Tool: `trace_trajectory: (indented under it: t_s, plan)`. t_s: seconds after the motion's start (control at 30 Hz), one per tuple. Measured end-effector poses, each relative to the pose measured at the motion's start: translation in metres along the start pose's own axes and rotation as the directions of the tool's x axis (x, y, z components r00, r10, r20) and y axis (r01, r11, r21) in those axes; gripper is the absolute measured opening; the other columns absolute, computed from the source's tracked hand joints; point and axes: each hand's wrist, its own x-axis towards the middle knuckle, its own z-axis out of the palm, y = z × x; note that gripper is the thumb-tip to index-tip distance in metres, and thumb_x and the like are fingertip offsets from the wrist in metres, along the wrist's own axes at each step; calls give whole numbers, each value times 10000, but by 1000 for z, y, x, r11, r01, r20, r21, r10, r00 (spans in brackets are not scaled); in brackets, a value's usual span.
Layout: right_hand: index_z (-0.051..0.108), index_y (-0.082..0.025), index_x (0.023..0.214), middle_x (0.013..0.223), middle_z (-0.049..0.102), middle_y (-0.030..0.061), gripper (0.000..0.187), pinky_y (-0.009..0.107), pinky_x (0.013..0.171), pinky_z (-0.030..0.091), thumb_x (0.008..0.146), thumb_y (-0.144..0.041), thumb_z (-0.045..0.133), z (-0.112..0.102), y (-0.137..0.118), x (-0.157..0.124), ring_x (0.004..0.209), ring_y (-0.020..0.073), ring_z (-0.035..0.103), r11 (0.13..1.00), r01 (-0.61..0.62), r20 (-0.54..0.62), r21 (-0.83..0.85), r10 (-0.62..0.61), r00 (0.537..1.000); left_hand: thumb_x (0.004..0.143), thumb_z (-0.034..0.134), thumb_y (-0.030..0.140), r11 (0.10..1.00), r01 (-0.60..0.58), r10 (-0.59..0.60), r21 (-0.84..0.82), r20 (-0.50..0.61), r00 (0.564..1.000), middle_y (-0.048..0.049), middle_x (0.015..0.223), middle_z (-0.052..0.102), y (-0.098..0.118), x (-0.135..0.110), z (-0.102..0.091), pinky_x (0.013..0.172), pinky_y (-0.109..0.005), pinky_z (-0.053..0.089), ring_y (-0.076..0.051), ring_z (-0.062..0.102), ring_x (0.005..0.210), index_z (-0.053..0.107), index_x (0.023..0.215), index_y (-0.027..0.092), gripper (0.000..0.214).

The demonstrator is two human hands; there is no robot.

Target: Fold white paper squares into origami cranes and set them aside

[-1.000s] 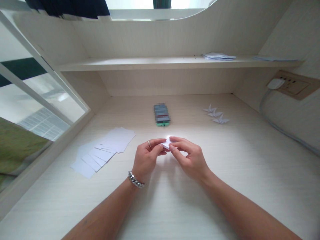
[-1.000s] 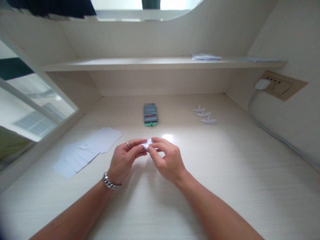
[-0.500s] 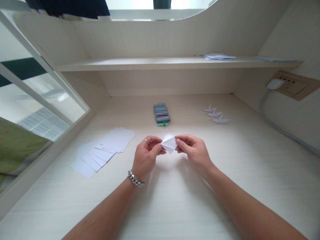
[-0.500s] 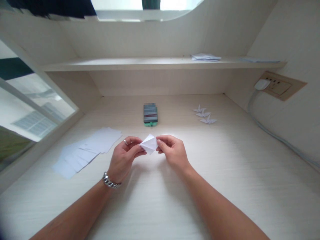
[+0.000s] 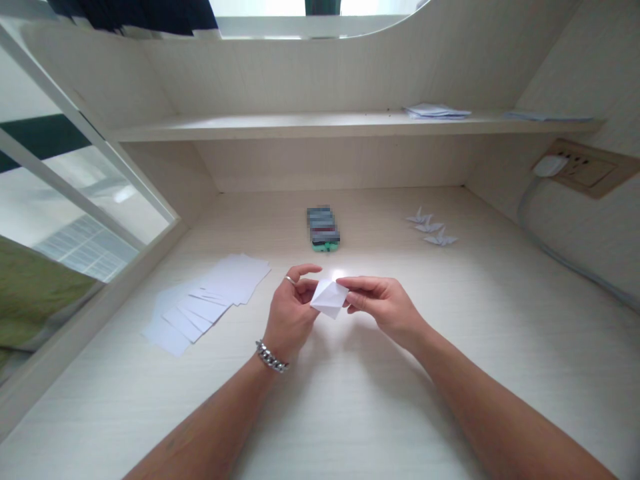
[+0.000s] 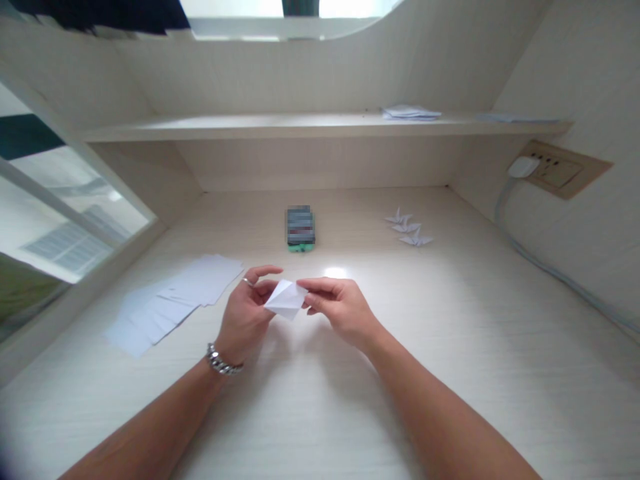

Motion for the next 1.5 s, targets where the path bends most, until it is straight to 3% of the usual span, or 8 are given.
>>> trace_trajectory:
  t_s: [0.07,0.23,0.43,0.67,1.03,1.3,1.5]
  plan:
    - [776,-216,930,844,744,52,287,304,621,561,659,-307,805,-1,-1,0,672,150,657,1000,10,15,-11,-10,1000,623,816,180,1000,-26,25,9,52,998,-25,794,734,1,-1,0,583,-226,534,-158,684,674,625,1065,172,481]
    - [775,-204,941,770,739,44,296,306,619,562,668,-315,801,-2,-2,0,629,142,644,999,5,21,-37,-4,1000,637,812,195,994,-79,76,77,42,996,-64,882,751,2,-2,1,692,-258,560,-191,699,796,725,843,162,226]
    - [771,-210,964,845,751,56,309,313,641,566,681,-334,790,-2,0,-1,661,146,652,999,-9,55,-31,11,998,645,802,200,990,-106,101,93,59,993,-54,824,759,3,-4,1,653,-267,566,-189,701,733,747,794,183,159]
    - [779,-224,930,860,754,62,283,274,615,538,668,-331,799,-3,2,-1,666,133,638,999,-46,56,1,46,997,692,743,151,980,-112,113,167,4,994,-28,718,746,5,-7,3,520,-222,517,-143,652,585,755,743,191,66]
    - [780,-214,936,797,741,58,318,254,591,510,653,-357,806,2,-1,-3,682,139,626,991,-115,45,72,112,993,712,767,284,979,-160,173,129,-97,980,-53,777,755,0,-13,10,571,-250,532,-168,671,650,759,753,192,101]
    - [777,-196,939,770,714,59,279,243,624,479,703,-346,776,1,-5,-3,717,138,623,973,-182,75,140,173,982,747,742,351,997,-36,42,62,-98,994,-36,718,732,-3,-9,10,591,-260,551,-169,681,616,735,856,173,208]
    - [774,-199,908,745,703,44,245,236,607,463,700,-328,766,0,-6,-2,685,132,612,963,-217,63,160,210,976,759,726,380,999,37,-36,22,-32,999,-74,779,750,0,-6,9,559,-257,533,-201,706,672,705,924,137,295]
